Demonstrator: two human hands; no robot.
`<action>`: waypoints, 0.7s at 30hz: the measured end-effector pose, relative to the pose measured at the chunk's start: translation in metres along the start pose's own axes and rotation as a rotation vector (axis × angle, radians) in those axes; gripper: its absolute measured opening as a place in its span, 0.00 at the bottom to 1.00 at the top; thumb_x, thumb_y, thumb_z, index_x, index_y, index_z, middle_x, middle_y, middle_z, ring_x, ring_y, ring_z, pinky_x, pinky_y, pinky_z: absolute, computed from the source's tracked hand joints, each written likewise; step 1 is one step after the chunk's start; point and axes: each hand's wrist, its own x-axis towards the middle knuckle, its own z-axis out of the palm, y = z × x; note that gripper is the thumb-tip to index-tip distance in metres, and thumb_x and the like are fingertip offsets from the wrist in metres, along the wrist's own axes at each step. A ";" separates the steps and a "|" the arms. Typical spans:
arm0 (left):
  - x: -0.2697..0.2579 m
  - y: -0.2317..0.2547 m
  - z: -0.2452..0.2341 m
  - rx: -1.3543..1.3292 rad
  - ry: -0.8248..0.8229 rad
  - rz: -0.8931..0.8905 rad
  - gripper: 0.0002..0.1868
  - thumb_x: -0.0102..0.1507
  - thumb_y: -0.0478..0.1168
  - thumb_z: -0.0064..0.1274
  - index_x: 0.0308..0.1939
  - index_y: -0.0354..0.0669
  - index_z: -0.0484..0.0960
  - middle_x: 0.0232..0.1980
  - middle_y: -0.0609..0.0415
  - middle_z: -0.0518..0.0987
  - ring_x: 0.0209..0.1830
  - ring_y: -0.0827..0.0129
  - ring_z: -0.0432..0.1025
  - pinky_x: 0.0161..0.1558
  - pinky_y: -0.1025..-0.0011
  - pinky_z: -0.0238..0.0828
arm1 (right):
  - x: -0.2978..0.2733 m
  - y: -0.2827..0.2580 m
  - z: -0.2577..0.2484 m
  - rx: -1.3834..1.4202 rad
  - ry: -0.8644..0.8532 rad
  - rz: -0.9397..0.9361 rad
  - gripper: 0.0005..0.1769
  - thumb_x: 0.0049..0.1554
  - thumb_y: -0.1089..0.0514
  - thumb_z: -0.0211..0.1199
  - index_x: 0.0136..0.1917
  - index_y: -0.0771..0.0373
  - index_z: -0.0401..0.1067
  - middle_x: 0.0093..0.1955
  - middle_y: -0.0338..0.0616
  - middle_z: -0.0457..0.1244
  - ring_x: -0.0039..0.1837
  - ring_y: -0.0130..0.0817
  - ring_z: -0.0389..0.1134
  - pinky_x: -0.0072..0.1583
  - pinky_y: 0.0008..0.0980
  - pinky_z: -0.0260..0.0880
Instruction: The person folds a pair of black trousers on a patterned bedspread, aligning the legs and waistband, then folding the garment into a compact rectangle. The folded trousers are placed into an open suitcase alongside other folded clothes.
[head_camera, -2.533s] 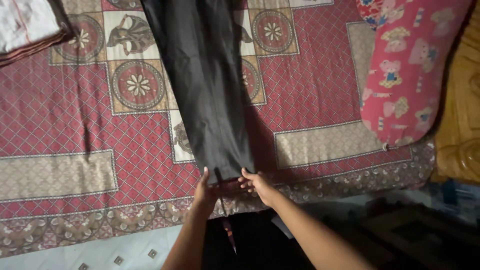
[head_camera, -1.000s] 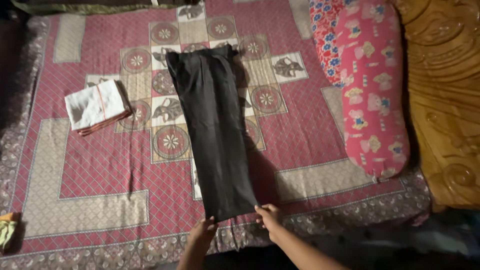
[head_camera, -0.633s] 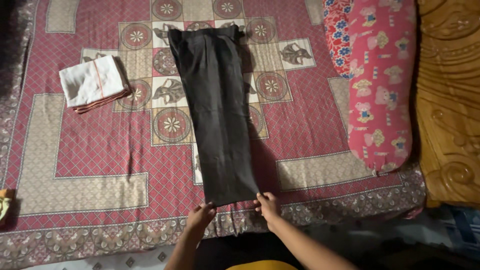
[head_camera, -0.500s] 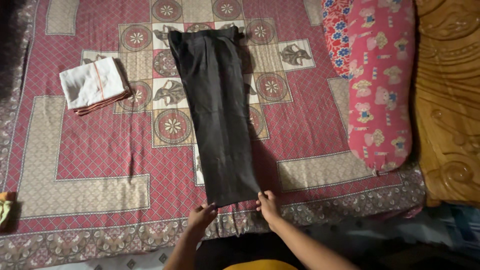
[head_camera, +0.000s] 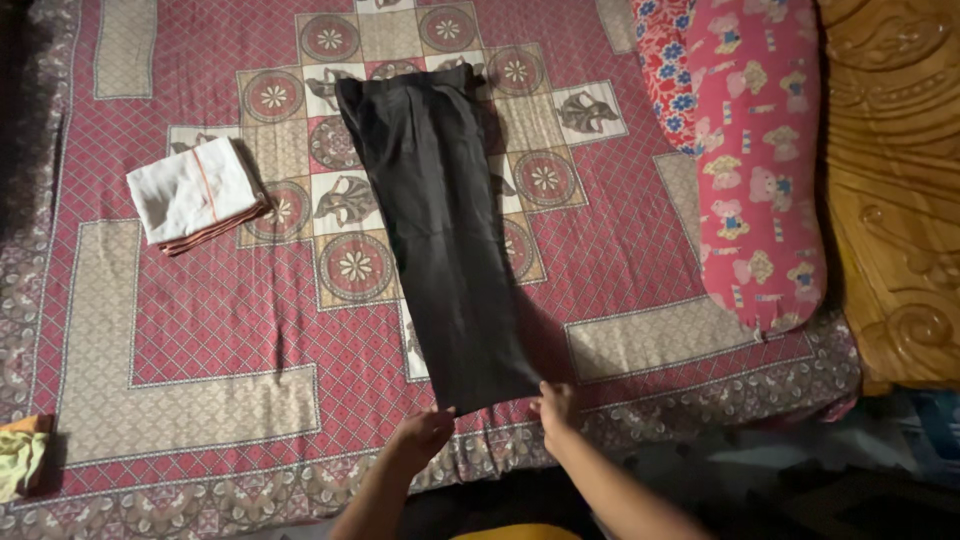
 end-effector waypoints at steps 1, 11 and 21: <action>-0.002 -0.001 0.002 0.182 -0.049 0.177 0.05 0.68 0.39 0.57 0.42 0.42 0.82 0.31 0.49 0.83 0.31 0.69 0.75 0.35 0.68 0.73 | -0.001 0.002 0.002 -0.022 0.001 -0.037 0.12 0.61 0.57 0.63 0.53 0.66 0.66 0.40 0.49 0.66 0.35 0.33 0.69 0.40 0.32 0.70; 0.000 -0.002 -0.012 -0.215 0.100 0.125 0.10 0.60 0.32 0.60 0.34 0.48 0.73 0.39 0.54 0.73 0.35 0.68 0.71 0.38 0.68 0.74 | -0.020 -0.004 0.019 -0.097 -0.107 -0.319 0.12 0.54 0.64 0.66 0.53 0.61 0.73 0.44 0.40 0.67 0.37 0.25 0.68 0.38 0.30 0.69; -0.003 -0.017 -0.045 -0.617 -0.125 -0.193 0.20 0.63 0.32 0.49 0.58 0.50 0.68 0.43 0.54 0.76 0.42 0.68 0.70 0.45 0.63 0.66 | -0.043 -0.023 0.028 -0.076 -0.226 -0.052 0.17 0.58 0.62 0.61 0.61 0.57 0.74 0.42 0.36 0.65 0.32 0.21 0.59 0.31 0.23 0.55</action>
